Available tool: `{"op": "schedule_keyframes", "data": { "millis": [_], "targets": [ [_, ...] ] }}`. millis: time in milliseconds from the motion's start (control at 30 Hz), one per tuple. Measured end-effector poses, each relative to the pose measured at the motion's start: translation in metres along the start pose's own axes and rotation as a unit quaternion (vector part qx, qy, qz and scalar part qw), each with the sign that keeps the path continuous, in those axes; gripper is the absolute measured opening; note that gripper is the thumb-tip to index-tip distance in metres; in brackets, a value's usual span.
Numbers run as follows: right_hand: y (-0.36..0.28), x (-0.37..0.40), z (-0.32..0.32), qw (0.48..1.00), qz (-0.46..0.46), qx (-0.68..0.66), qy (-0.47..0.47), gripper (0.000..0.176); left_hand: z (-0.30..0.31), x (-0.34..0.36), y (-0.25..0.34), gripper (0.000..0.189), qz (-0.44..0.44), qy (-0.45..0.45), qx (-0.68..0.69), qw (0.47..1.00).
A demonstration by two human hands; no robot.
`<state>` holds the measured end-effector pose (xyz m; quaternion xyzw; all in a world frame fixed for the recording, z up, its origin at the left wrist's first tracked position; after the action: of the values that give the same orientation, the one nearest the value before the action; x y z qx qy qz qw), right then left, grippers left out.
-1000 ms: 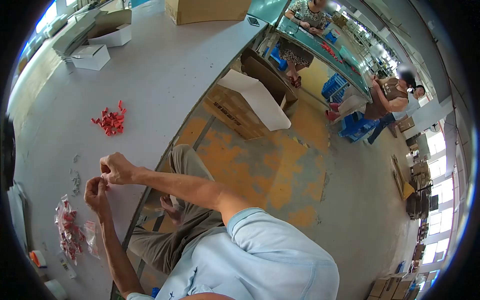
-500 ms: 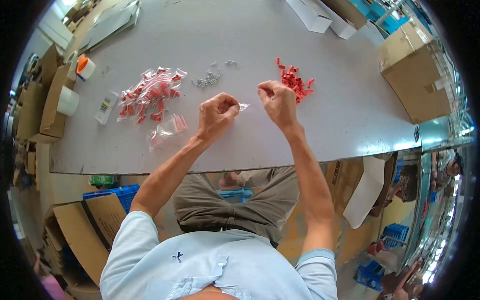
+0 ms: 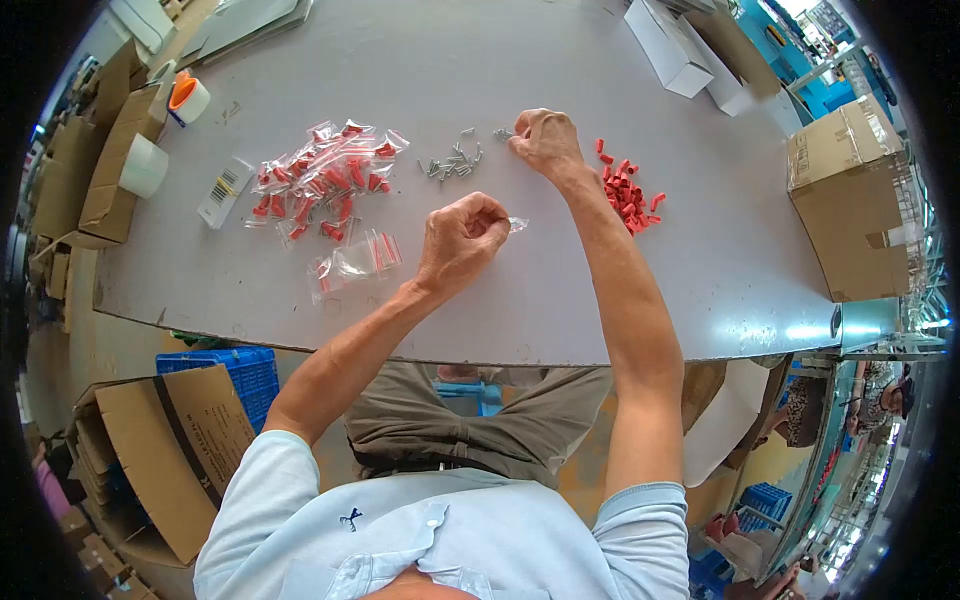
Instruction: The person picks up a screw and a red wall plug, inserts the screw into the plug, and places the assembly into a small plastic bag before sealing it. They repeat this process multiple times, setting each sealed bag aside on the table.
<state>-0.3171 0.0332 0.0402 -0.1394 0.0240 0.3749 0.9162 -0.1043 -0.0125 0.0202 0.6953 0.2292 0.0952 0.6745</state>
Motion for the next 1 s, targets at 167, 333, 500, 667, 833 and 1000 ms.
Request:
{"op": "schedule_keyframes", "data": {
  "millis": [167, 333, 500, 667, 833, 1000],
  "targets": [
    [-0.01, 0.0, -0.008, 0.995, 0.026, 0.092, -0.041, 0.013, 0.003, -0.001, -0.002, 0.007, 0.006, 0.008, 0.005, 1.0],
    [-0.014, 0.031, -0.006, 0.974, 0.079, 0.208, 0.035, 0.008, 0.009, -0.001, 0.0, 0.007, -0.012, 0.03, -0.008, 0.999],
    [-0.002, 0.042, 0.015, 0.993, 0.079, 0.089, 0.018, 0.01, 0.014, -0.002, 0.003, 0.006, 0.008, 0.042, -0.034, 0.999],
    [0.018, 0.033, 0.021, 0.999, -0.005, 0.027, 0.02, 0.02, 0.014, -0.005, 0.0, 0.006, 0.001, 0.045, -0.027, 0.999],
    [0.032, 0.016, 0.019, 0.997, 0.001, 0.079, 0.0, 0.023, 0.014, -0.005, -0.001, 0.006, 0.004, 0.039, -0.011, 0.999],
    [0.021, 0.042, 0.026, 0.987, -0.008, 0.112, -0.117, 0.025, 0.014, -0.006, -0.001, 0.006, 0.013, 0.036, -0.008, 0.999]
  ]
}}
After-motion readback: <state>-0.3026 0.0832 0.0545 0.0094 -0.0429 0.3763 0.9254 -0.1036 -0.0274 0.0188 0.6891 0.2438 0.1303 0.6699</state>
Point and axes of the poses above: each hand's wrist, its own x-axis away from the middle knuckle, its own z-axis out of the back of the hand, y = z × x, the point moved 6 cm from there along -x, towards the middle knuckle, and after that the axes turned 12 degrees about x, right-handed, at the moved point
